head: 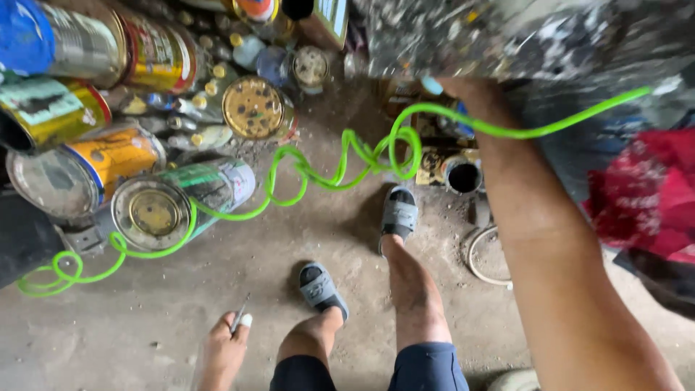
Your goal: The recorder mixes white and blue paint together in a small container using a brush, then applies it to a component of a motorcycle.
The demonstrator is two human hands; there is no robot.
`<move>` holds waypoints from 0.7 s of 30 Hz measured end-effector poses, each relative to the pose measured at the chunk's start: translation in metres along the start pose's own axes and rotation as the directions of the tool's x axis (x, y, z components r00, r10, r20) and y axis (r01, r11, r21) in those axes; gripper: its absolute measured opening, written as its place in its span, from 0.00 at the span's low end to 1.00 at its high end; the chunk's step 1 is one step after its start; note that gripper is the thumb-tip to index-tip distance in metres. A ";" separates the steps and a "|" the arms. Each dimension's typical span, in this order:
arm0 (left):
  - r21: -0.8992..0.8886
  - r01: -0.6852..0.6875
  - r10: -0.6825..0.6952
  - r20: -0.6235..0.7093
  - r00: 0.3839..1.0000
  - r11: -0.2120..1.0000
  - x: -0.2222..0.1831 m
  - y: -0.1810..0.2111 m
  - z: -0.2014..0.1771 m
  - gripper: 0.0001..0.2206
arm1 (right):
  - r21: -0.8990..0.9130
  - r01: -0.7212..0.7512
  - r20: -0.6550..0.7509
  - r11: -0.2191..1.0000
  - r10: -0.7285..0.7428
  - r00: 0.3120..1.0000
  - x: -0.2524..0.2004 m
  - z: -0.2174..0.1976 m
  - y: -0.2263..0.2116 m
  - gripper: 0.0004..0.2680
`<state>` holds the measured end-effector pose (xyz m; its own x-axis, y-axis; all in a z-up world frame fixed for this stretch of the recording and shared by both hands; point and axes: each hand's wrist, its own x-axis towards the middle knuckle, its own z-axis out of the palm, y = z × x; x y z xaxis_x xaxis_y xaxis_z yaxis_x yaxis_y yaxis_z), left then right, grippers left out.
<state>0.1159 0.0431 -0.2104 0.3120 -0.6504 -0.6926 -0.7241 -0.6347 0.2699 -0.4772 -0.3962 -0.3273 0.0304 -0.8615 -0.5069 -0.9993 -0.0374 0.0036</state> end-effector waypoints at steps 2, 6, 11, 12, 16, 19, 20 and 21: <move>-0.081 0.072 -0.069 0.042 0.997 0.994 -0.007 0.025 -0.016 0.11 | 0.147 -0.108 0.102 0.983 0.094 0.990 -0.004 0.011 0.000 0.21; 0.018 0.033 -0.034 0.070 0.997 0.999 -0.007 0.019 -0.017 0.12 | 0.284 -0.245 0.122 0.927 0.219 0.968 -0.073 -0.051 -0.051 0.26; 0.013 0.030 -0.031 0.093 0.995 0.999 -0.039 0.069 -0.047 0.11 | 0.549 0.004 -0.436 0.836 0.283 0.854 -0.133 -0.050 -0.084 0.36; 0.012 0.033 -0.034 0.095 0.995 0.999 -0.047 0.072 -0.048 0.11 | 0.548 0.004 -0.435 0.836 0.281 0.856 -0.149 -0.045 -0.088 0.36; 0.024 -0.033 0.029 0.153 0.988 0.999 -0.069 0.081 -0.050 0.17 | 0.540 0.143 -0.465 0.829 0.153 0.872 -0.198 -0.047 -0.118 0.31; 0.057 -0.142 0.128 0.197 0.972 0.988 -0.087 0.103 -0.061 0.26 | 0.556 -0.066 -0.217 0.829 0.221 0.951 -0.250 -0.063 -0.148 0.30; 0.072 -0.177 0.156 0.238 0.959 0.982 -0.095 0.114 -0.068 0.31 | 0.549 -0.203 -0.055 0.811 0.277 0.959 -0.269 -0.071 -0.158 0.33; 0.065 -0.163 0.145 0.220 0.965 0.985 -0.103 0.120 -0.069 0.31 | 0.548 -0.181 -0.063 0.816 0.255 0.965 -0.290 -0.072 -0.167 0.33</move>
<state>0.0394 0.0048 -0.0600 0.0604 -0.6274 -0.7764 -0.8037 -0.4918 0.3349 -0.3173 -0.1762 -0.1192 -0.2245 -0.8724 -0.4341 -0.8335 0.4027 -0.3784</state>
